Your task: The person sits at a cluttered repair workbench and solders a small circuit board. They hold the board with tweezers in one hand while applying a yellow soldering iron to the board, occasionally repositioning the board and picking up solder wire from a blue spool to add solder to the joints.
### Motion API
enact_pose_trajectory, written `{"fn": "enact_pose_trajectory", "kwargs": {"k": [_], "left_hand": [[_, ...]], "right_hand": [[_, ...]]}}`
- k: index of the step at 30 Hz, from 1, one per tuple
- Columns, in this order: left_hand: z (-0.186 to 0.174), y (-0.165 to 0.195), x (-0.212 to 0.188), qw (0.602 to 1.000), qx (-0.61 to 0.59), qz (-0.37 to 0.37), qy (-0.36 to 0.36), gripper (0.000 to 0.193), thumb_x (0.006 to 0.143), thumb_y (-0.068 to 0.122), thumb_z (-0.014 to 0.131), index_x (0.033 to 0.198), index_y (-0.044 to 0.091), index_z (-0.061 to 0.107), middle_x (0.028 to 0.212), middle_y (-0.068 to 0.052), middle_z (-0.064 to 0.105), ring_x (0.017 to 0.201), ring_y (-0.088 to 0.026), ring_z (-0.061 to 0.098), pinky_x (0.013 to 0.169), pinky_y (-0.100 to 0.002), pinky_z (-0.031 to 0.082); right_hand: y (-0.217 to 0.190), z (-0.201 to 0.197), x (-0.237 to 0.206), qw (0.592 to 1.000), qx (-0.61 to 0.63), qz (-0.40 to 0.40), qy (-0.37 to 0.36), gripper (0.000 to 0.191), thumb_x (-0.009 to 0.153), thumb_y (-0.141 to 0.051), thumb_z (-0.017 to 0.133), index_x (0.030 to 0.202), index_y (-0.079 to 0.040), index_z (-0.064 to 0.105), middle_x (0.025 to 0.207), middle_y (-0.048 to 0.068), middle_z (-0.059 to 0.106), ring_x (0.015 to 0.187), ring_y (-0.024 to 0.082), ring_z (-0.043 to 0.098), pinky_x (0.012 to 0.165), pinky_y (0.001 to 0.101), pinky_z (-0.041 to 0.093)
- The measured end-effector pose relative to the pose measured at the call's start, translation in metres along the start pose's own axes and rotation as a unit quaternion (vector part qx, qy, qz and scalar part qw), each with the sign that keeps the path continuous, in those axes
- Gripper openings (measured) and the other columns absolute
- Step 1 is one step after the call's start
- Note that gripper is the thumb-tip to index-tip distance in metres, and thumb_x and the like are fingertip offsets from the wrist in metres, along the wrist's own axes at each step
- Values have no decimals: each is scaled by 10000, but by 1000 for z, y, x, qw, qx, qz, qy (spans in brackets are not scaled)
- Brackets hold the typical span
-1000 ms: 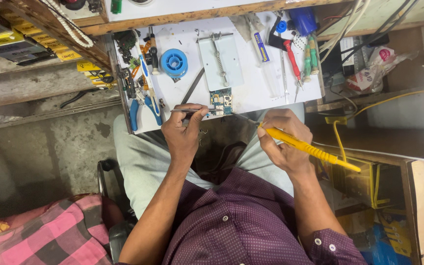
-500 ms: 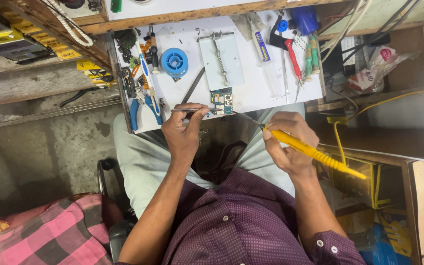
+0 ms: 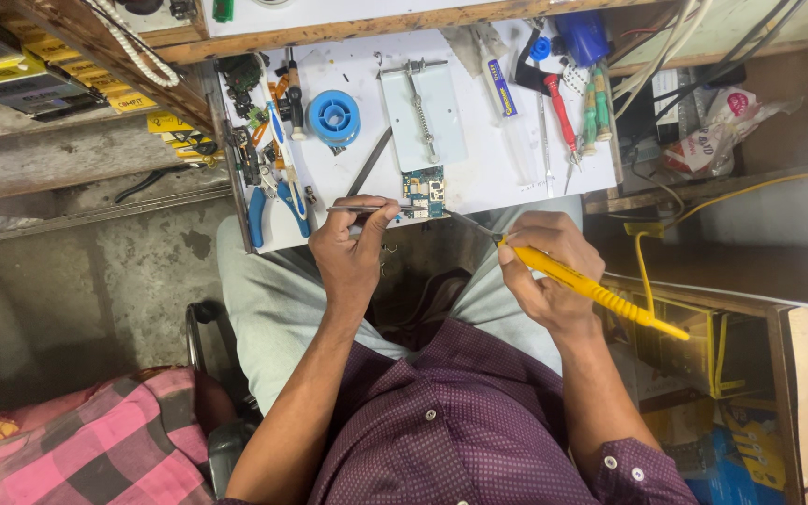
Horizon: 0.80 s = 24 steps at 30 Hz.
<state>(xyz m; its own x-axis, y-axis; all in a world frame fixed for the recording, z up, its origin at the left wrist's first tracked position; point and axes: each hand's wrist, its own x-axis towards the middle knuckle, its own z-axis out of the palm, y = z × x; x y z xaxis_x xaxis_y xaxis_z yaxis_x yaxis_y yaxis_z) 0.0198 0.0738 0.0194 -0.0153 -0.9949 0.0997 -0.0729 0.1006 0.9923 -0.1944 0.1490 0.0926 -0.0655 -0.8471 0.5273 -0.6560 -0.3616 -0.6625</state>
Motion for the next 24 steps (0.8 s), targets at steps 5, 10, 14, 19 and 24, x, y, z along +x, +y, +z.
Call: {"fn": "enact_pose_trajectory", "kwargs": {"k": [5, 10, 14, 19, 24], "left_hand": [[0, 1, 0, 1000, -3, 3, 1, 187, 957, 167, 773, 1023, 3, 714, 902, -72, 792, 821, -86, 735, 684, -210, 556], [1, 1, 0, 1000, -10, 7, 2, 181, 962, 163, 771, 1023, 3, 709, 899, -69, 787, 826, -81, 737, 683, -206, 562], [0, 2, 0, 1000, -1, -7, 1, 177, 956, 158, 773, 1016, 1, 716, 895, -69, 791, 788, -74, 720, 648, -202, 539], [0, 3, 0, 1000, -4, -8, 2, 179, 955, 159, 773, 1013, 1, 715, 891, -66, 788, 788, -68, 724, 634, -196, 538], [0, 4, 0, 1000, -5, -13, 3, 180, 954, 158, 773, 1016, -2, 720, 890, -68, 788, 783, -72, 718, 638, -200, 534]], "right_hand": [[1, 1, 0, 1000, 6, 4, -2, 170, 891, 0, 767, 1004, -22, 641, 994, 118, 687, 803, 179, 696, 700, 271, 559], [2, 1, 0, 1000, 4, 3, -4, 166, 911, -9, 760, 1017, -16, 632, 1006, 118, 688, 818, 184, 699, 712, 276, 562], [3, 2, -1, 1000, 5, 1, -2, 160, 903, -14, 764, 999, -20, 636, 986, 116, 687, 791, 181, 691, 690, 272, 556], [2, 1, 0, 1000, -2, -1, -3, 164, 909, -20, 767, 1000, -22, 631, 987, 114, 687, 802, 183, 696, 702, 278, 556], [0, 1, 0, 1000, -1, 3, -4, 163, 897, -6, 758, 1003, -21, 636, 986, 122, 688, 790, 186, 694, 691, 275, 556]]}}
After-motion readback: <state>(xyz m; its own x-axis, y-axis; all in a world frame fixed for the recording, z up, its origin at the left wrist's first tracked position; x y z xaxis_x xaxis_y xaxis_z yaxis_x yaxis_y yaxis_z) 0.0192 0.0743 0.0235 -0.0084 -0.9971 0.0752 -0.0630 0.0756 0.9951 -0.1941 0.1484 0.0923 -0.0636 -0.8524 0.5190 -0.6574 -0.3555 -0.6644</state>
